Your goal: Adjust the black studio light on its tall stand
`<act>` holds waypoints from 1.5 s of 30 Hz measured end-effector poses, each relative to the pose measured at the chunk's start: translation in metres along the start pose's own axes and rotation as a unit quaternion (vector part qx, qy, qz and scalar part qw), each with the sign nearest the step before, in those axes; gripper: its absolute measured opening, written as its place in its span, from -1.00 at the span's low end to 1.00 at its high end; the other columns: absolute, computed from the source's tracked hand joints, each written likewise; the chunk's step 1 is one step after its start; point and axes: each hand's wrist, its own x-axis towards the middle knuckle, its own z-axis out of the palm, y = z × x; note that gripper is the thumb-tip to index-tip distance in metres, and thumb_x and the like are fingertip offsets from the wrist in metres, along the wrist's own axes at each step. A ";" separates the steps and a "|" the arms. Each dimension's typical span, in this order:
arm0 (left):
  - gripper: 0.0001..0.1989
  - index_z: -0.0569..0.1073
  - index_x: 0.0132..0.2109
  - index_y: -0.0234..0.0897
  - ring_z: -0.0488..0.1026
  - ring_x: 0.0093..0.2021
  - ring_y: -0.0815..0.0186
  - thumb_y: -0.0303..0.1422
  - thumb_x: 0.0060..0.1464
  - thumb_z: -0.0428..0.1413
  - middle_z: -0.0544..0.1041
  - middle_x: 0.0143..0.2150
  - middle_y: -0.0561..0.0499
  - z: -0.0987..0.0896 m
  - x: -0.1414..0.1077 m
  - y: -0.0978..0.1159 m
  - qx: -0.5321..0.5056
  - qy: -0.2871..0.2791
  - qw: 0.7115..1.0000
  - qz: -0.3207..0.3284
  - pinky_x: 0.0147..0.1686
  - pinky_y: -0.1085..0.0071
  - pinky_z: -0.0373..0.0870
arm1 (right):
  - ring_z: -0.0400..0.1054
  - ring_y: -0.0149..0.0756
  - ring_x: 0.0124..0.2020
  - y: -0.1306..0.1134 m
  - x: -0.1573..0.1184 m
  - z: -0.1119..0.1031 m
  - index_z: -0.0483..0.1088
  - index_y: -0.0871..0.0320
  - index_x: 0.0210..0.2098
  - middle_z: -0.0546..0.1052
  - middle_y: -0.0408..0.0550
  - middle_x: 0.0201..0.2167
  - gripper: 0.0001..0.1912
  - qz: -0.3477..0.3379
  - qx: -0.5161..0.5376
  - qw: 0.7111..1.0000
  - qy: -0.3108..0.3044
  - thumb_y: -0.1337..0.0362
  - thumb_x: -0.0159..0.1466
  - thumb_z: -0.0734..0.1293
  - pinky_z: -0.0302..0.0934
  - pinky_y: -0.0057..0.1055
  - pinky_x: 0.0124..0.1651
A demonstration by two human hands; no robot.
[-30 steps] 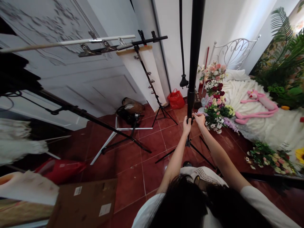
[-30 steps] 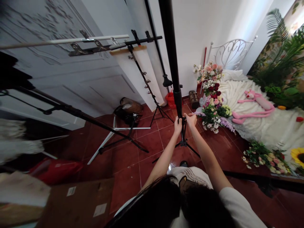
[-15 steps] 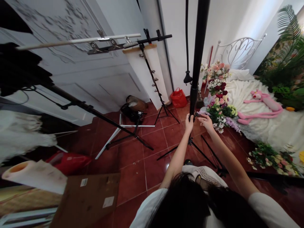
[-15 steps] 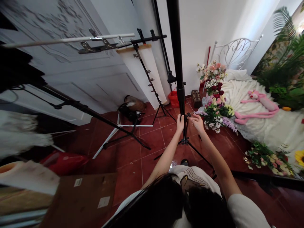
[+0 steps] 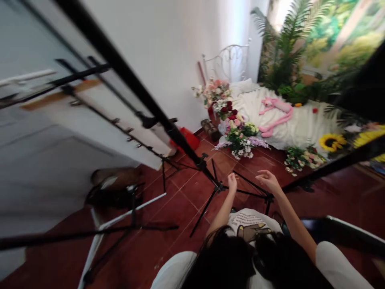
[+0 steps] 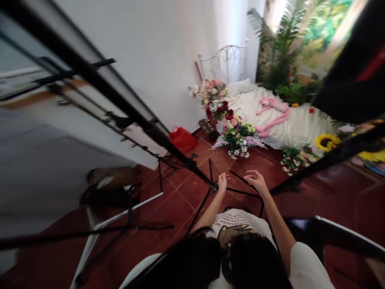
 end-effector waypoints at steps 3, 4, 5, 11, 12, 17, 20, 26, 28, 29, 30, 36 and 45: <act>-0.52 0.44 -0.28 -0.33 0.53 -0.46 0.29 0.07 0.18 0.05 0.58 -0.42 -0.10 0.060 -0.005 0.015 -0.001 -0.151 0.987 -0.061 -0.32 0.28 0.49 | 0.39 -0.37 -0.55 0.012 -0.026 -0.033 0.49 0.05 -0.26 0.61 -0.10 -0.42 -0.54 0.032 0.064 0.995 0.072 0.07 -0.12 0.60 0.25 -0.42 -0.51; -0.52 0.47 -0.26 -0.36 0.55 -0.42 0.28 0.05 0.16 0.09 0.60 -0.38 -0.13 0.081 -0.008 0.024 -0.009 -0.215 0.973 -0.082 -0.28 0.28 0.49 | 0.40 -0.37 -0.55 0.015 -0.034 -0.043 0.49 0.04 -0.27 0.61 -0.11 -0.41 -0.57 0.042 0.101 0.989 0.096 0.10 -0.09 0.59 0.26 -0.43 -0.52; -0.52 0.48 -0.23 -0.37 0.56 -0.38 0.28 0.04 0.14 0.12 0.62 -0.34 -0.15 0.102 -0.013 0.035 -0.019 -0.277 0.956 -0.098 -0.23 0.28 0.50 | 0.40 -0.37 -0.55 0.018 -0.043 -0.052 0.48 0.03 -0.28 0.61 -0.11 -0.40 -0.61 0.052 0.150 0.980 0.121 0.14 -0.07 0.58 0.27 -0.44 -0.53; -0.50 0.54 -0.11 -0.33 0.55 -0.02 0.21 0.06 0.11 0.16 0.63 -0.06 -0.18 0.206 -0.063 0.100 -0.055 -0.483 0.872 -0.053 0.04 0.29 0.41 | 0.33 -0.54 -0.60 0.029 -0.087 -0.097 0.45 0.09 -0.32 0.55 -0.20 -0.47 -0.87 0.053 0.518 0.845 0.119 0.39 0.16 0.45 0.28 -0.64 -0.59; -0.49 0.54 -0.09 -0.33 0.54 0.01 0.20 0.07 0.12 0.15 0.62 -0.04 -0.17 0.218 -0.073 0.108 -0.059 -0.500 0.863 -0.048 0.06 0.30 0.40 | 0.33 -0.58 -0.60 0.031 -0.092 -0.102 0.44 0.12 -0.29 0.53 -0.23 -0.49 -0.89 0.049 0.574 0.812 0.093 0.42 0.21 0.41 0.28 -0.68 -0.57; -0.39 0.59 -0.16 -0.33 0.51 -0.09 0.23 0.16 0.17 0.01 0.62 -0.13 -0.13 0.252 -0.103 0.123 -0.069 -0.558 0.827 -0.023 0.00 0.34 0.42 | 0.41 -0.62 -0.52 0.035 -0.103 -0.115 0.39 0.19 -0.16 0.58 -0.19 -0.39 -0.94 0.051 0.725 0.687 -0.002 0.38 0.35 0.32 0.36 -0.73 -0.45; -0.36 0.59 -0.21 -0.32 0.49 -0.21 0.27 0.21 0.12 0.02 0.61 -0.23 -0.10 0.256 -0.106 0.119 -0.067 -0.566 0.822 -0.014 -0.14 0.37 0.43 | 0.44 -0.60 -0.45 0.033 -0.102 -0.115 0.36 0.17 -0.12 0.58 -0.17 -0.32 -0.88 0.042 0.728 0.684 -0.023 0.30 0.37 0.33 0.42 -0.70 -0.36; -0.41 0.55 -0.20 -0.30 0.46 -0.27 0.35 0.18 -0.01 0.18 0.58 -0.28 -0.03 0.256 -0.104 0.112 -0.065 -0.551 0.832 -0.014 -0.21 0.46 0.38 | 0.43 -0.59 -0.41 0.025 -0.094 -0.107 0.32 0.16 -0.05 0.52 -0.17 -0.32 -0.82 -0.001 0.742 0.669 -0.050 0.25 0.39 0.30 0.38 -0.75 -0.42; -0.44 0.54 -0.23 -0.30 0.45 -0.31 0.37 0.17 -0.01 0.20 0.56 -0.33 -0.01 0.256 -0.104 0.111 -0.062 -0.543 0.837 -0.027 -0.26 0.48 0.37 | 0.39 -0.61 -0.45 0.026 -0.090 -0.106 0.31 0.15 -0.09 0.50 -0.20 -0.34 -0.88 -0.041 0.744 0.663 -0.072 0.28 0.40 0.29 0.32 -0.79 -0.49; -0.45 0.53 -0.24 -0.29 0.44 -0.33 0.38 0.16 -0.01 0.20 0.55 -0.35 0.00 0.256 -0.105 0.111 -0.058 -0.538 0.841 -0.032 -0.29 0.49 0.36 | 0.37 -0.62 -0.48 0.027 -0.089 -0.105 0.30 0.14 -0.10 0.49 -0.21 -0.35 -0.90 -0.056 0.743 0.662 -0.083 0.29 0.40 0.29 0.29 -0.80 -0.53; -0.46 0.52 -0.26 -0.29 0.43 -0.36 0.39 0.15 -0.01 0.20 0.54 -0.37 0.00 0.256 -0.106 0.111 -0.054 -0.533 0.844 -0.035 -0.32 0.49 0.36 | 0.34 -0.63 -0.51 0.028 -0.087 -0.105 0.29 0.14 -0.12 0.49 -0.22 -0.36 -0.90 -0.067 0.743 0.659 -0.091 0.29 0.39 0.29 0.24 -0.81 -0.57; -0.44 0.48 -0.27 -0.29 0.38 -0.44 0.41 0.18 0.00 0.17 0.53 -0.39 0.00 0.256 -0.115 0.116 -0.044 -0.502 0.863 -0.034 -0.41 0.49 0.33 | 0.18 -0.65 -0.64 0.029 -0.085 -0.113 0.22 0.16 -0.17 0.46 -0.26 -0.40 -0.88 -0.039 0.771 0.628 -0.102 0.35 0.37 0.30 0.04 -0.76 -0.72; -0.41 0.48 -0.37 -0.30 0.38 -0.45 0.41 0.22 -0.07 0.19 0.49 -0.47 0.02 0.257 -0.114 0.114 -0.084 -0.498 0.863 -0.010 -0.39 0.48 0.35 | 0.11 -0.69 -0.69 0.013 -0.095 -0.129 0.17 0.16 -0.16 0.40 -0.29 -0.41 -0.84 0.026 0.719 0.688 -0.099 0.41 0.35 0.29 -0.05 -0.78 -0.74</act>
